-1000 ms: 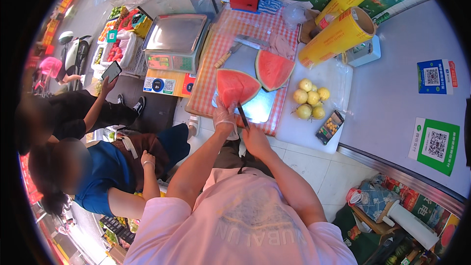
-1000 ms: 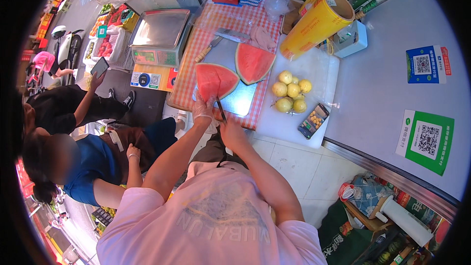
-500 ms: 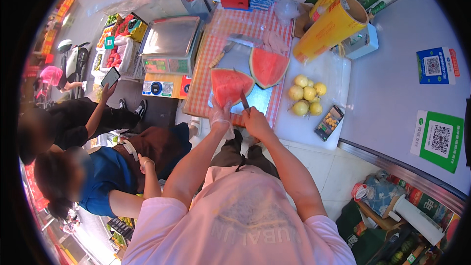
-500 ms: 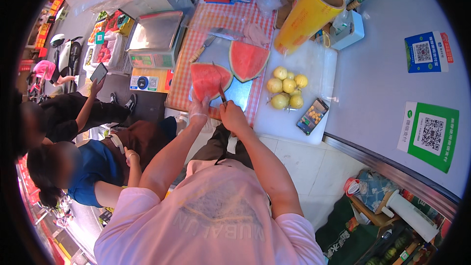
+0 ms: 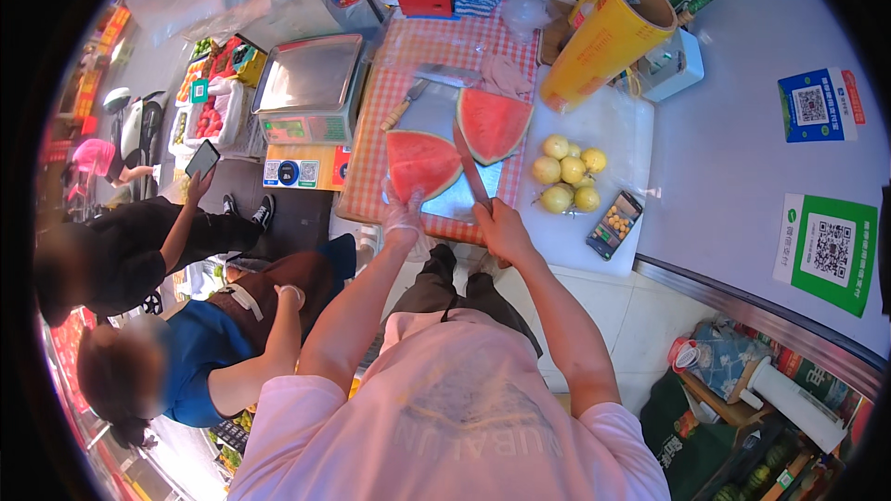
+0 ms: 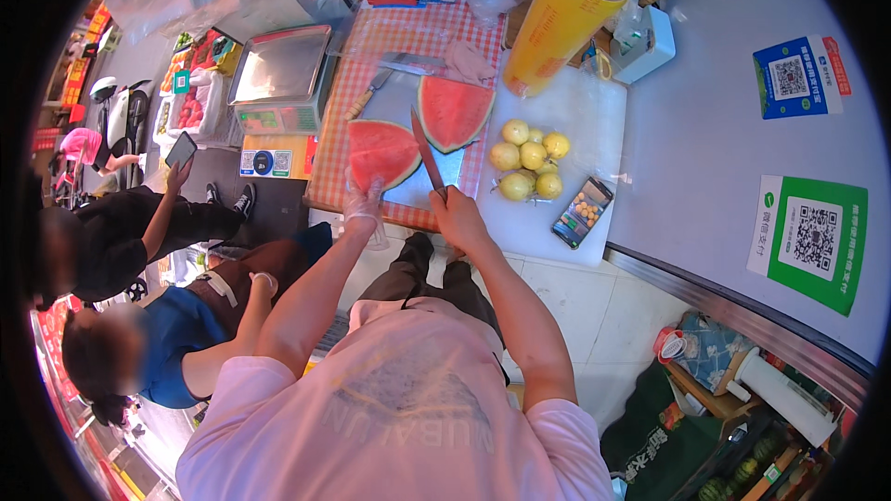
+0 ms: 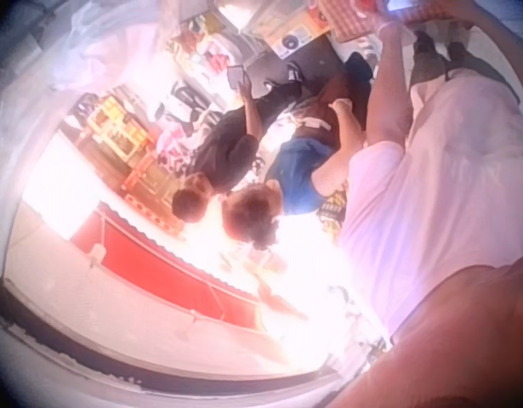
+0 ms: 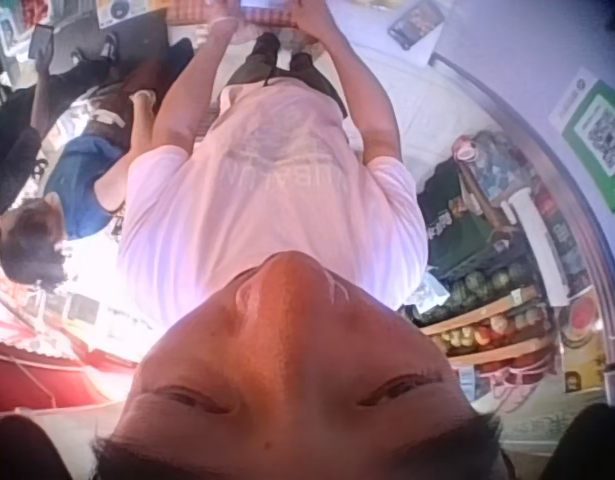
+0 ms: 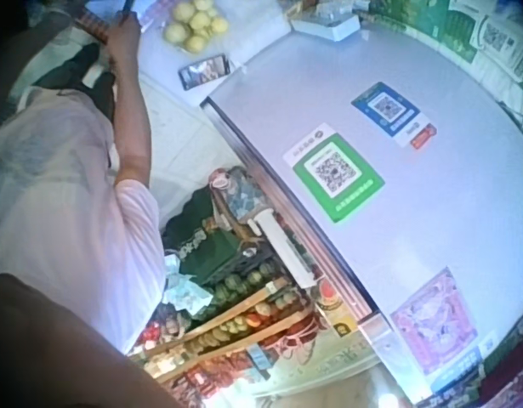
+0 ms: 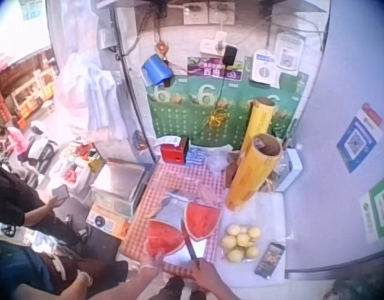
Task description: The person cuts watermelon into cubes on a cutting board using a knife, places the cubes into a plastic container, and then puts the container inside a plastic bag.
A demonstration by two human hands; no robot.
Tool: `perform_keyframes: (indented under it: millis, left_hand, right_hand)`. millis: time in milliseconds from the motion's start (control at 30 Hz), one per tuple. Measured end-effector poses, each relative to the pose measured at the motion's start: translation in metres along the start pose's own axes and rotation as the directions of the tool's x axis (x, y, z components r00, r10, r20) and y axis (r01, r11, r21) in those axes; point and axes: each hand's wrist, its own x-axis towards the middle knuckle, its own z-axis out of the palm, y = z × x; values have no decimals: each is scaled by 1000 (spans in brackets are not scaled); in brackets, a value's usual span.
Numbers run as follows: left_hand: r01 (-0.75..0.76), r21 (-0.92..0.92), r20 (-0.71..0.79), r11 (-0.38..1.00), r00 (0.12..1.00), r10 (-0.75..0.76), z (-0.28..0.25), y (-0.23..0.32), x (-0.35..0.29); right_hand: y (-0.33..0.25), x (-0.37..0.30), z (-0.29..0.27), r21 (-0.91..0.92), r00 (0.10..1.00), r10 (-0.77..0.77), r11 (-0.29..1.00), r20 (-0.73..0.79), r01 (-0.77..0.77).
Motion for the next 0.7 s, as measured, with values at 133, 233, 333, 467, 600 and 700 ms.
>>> perform_keyframes:
  millis: [133, 233, 333, 467, 600, 700]
  left_hand:
    - [-7, -12, 89, 1000, 996, 8, -3, 12, 2]
    - [-93, -114, 53, 989, 994, 100, -5, 0, 3]
    - [-148, -132, -36, 980, 989, 144, 2, -25, -1]
    - [29, -188, 153, 982, 988, 0, 5, -6, -3]
    - [7, 87, 20, 996, 1000, -9, 21, -30, -13]
    - [-170, 153, -113, 973, 976, 188, -28, 20, -3]
  right_hand:
    - [20, 9, 26, 98, 996, 49, 994, 80, -57]
    - [9, -5, 19, 136, 962, 104, 981, 251, -141]
    - [10, -38, -15, 122, 899, 132, 972, 417, -200]
    - [11, -63, -58, 173, 907, 208, 942, 366, -286]
    - [-10, -58, -43, 217, 974, 129, 961, 185, -169]
    - [-23, -45, -13, 93, 999, 35, 995, 23, -37]
